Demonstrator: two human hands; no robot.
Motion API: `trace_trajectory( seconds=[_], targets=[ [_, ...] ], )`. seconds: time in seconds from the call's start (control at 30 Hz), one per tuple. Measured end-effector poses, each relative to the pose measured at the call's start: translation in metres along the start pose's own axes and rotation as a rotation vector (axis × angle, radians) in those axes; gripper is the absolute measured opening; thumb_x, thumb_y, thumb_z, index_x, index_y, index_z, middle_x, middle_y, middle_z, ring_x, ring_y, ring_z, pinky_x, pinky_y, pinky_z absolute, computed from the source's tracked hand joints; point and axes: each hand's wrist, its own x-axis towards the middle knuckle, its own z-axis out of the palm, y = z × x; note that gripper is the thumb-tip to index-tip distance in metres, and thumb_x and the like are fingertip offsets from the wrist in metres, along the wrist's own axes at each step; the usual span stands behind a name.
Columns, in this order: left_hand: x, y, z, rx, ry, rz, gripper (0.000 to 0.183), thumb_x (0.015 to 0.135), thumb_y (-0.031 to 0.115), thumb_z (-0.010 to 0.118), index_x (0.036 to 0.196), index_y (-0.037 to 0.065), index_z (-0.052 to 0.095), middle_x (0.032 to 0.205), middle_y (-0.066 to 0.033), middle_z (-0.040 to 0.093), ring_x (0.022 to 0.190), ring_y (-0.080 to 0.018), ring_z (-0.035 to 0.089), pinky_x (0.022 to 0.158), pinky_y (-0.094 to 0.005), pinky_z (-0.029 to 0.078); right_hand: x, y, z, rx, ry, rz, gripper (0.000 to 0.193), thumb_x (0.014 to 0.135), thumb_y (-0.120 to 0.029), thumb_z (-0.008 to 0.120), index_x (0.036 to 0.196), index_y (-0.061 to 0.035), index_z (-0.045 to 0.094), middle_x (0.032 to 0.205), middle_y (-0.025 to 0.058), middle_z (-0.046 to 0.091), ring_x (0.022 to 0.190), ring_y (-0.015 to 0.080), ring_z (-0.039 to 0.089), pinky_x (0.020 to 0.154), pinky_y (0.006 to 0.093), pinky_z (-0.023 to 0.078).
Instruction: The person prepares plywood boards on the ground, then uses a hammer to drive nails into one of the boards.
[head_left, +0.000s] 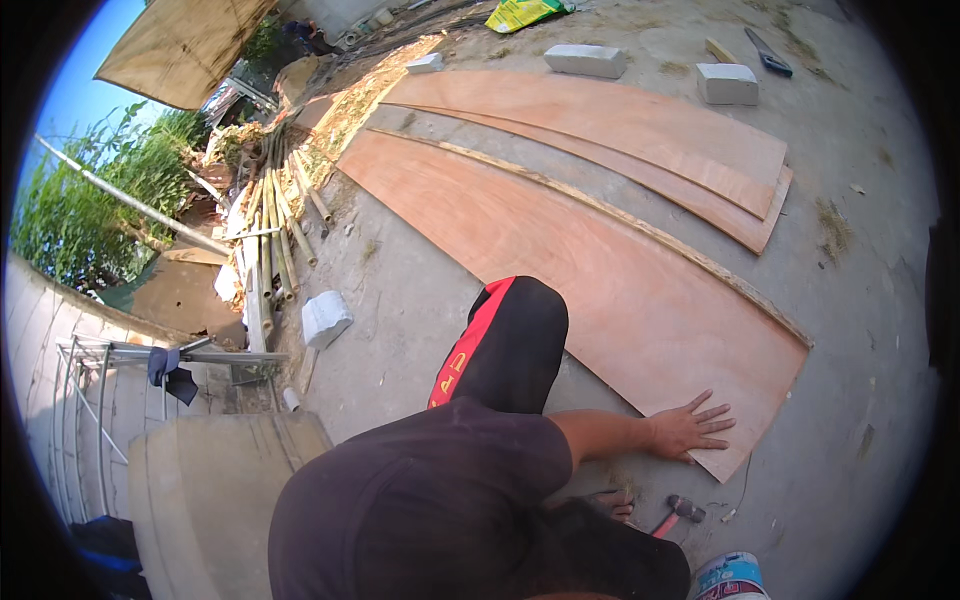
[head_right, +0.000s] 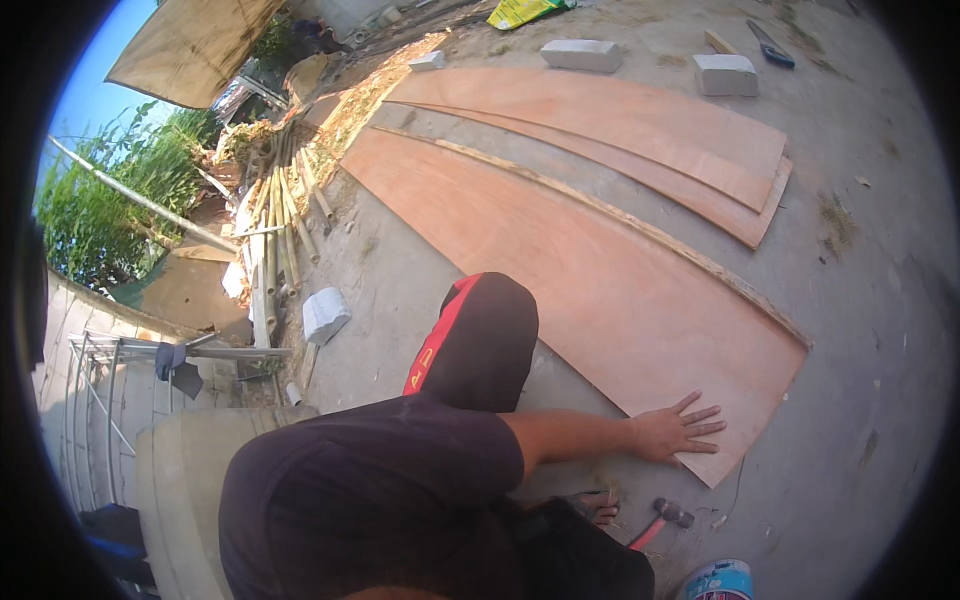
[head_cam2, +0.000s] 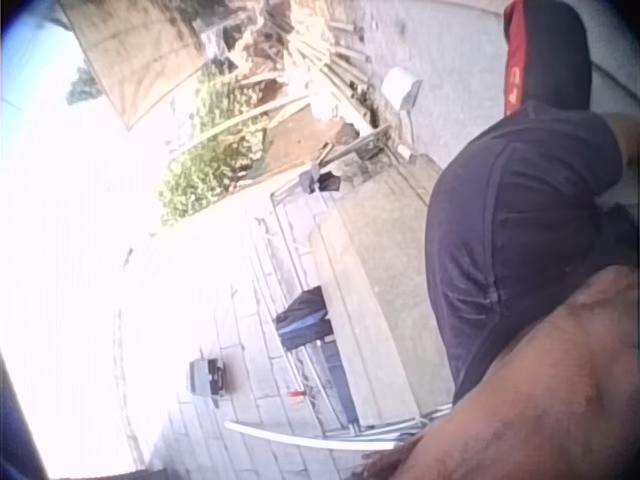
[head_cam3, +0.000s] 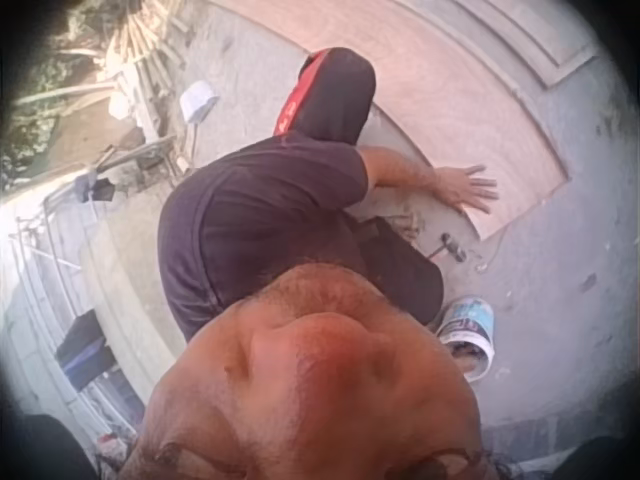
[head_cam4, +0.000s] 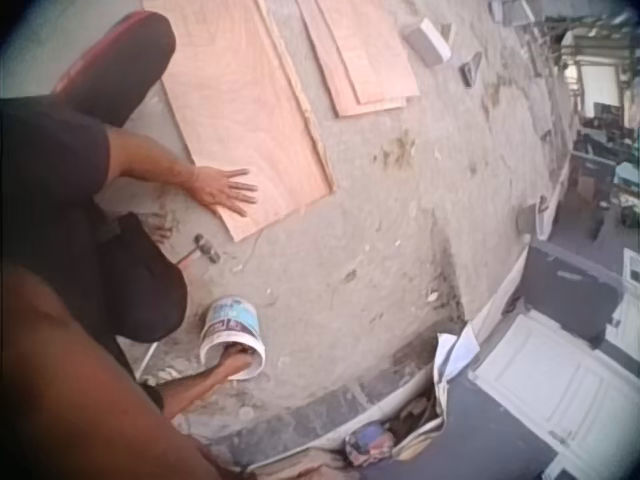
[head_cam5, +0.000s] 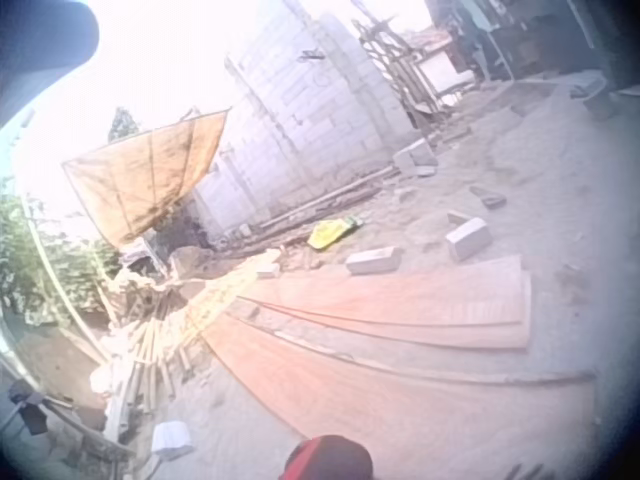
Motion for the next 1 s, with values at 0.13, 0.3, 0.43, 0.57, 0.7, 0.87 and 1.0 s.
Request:
trace_trajectory(
  seconds=[0.13,0.3,0.43,0.57,0.7,0.87,1.0],
  targets=[
    [0.012,-0.011,0.005,0.015,-0.047,0.05,0.08,0.091,0.055,0.062,0.161,0.027,0.034,0.173,-0.0109,0.014,0.159,-0.0371,0.006,0.124,-0.0691,0.002,-0.02,0.002,0.001,0.3,0.269,-0.019,0.049,0.098,-0.032,0.065,0.127,0.0059,0.056,0.111,0.0252,0.064,0.095,0.0349,0.062,0.084,0.0442,0.05],
    [0.008,-0.014,-0.024,0.164,-0.139,-0.055,0.077,0.097,0.053,0.058,0.163,0.027,0.03,0.171,-0.0141,0.016,0.158,-0.0402,0.008,0.122,-0.0707,0.006,-0.119,-0.15,0.017,0.807,0.653,-0.199,0.028,0.101,-0.011,0.062,0.124,0.0046,0.068,0.1,0.0103,0.068,0.081,0.0151,0.064,0.067,0.0292,0.055],
    [0.013,-0.015,-0.001,0.2,-0.145,-0.064,0.077,0.097,0.05,0.06,0.163,0.024,0.029,0.171,-0.0172,0.015,0.157,-0.0449,0.01,0.119,-0.0736,0.008,-0.102,-0.238,0.086,1.237,0.095,-0.543,0.038,0.09,0.006,0.07,0.127,0.0075,0.063,0.113,0.0132,0.063,0.098,0.0161,0.066,0.072,0.0282,0.062],
    [0.031,0.014,0.001,0.271,-0.174,0.0,0.077,0.097,0.05,0.06,0.163,0.022,0.029,0.171,-0.018,0.017,0.156,-0.0458,0.011,0.119,-0.0732,0.01,-0.045,-0.202,0.159,1.351,0.107,-0.255,0.025,0.1,-0.018,0.067,0.11,0.0042,0.072,0.091,0.0083,0.071,0.074,0.0126,0.069,0.065,0.0268,0.06],
    [0.021,0.012,0.003,0.283,-0.145,0.036,0.077,0.098,0.05,0.059,0.163,0.021,0.029,0.17,-0.0189,0.018,0.156,-0.0455,0.012,0.119,-0.0732,0.01,-0.039,-0.184,0.195,1.357,0.273,-0.015,0.022,0.098,-0.016,0.07,0.104,0.0048,0.074,0.084,0.0081,0.072,0.069,0.013,0.07,0.06,0.0268,0.059],
    [0.013,0.0,-0.002,0.264,-0.159,0.01,0.079,0.098,0.054,0.057,0.164,0.023,0.026,0.171,-0.0177,0.016,0.158,-0.0432,0.007,0.119,-0.0732,0.006,-0.036,-0.187,0.226,1.391,0.278,0.076,0.018,0.095,-0.011,0.071,0.1,0.0062,0.073,0.078,0.0086,0.072,0.064,0.0133,0.069,0.059,0.0266,0.059],
    [0.019,0.013,-0.019,0.191,-0.172,0.019,0.073,0.098,0.05,0.061,0.159,0.018,0.038,0.17,-0.0183,0.02,0.156,-0.0454,0.013,0.121,-0.0676,0.012,-0.025,-0.189,0.234,1.341,0.29,-0.006,0.017,0.093,-0.013,0.074,0.098,0.0031,0.074,0.078,0.0069,0.071,0.066,0.011,0.068,0.057,0.0256,0.055]
  ],
)
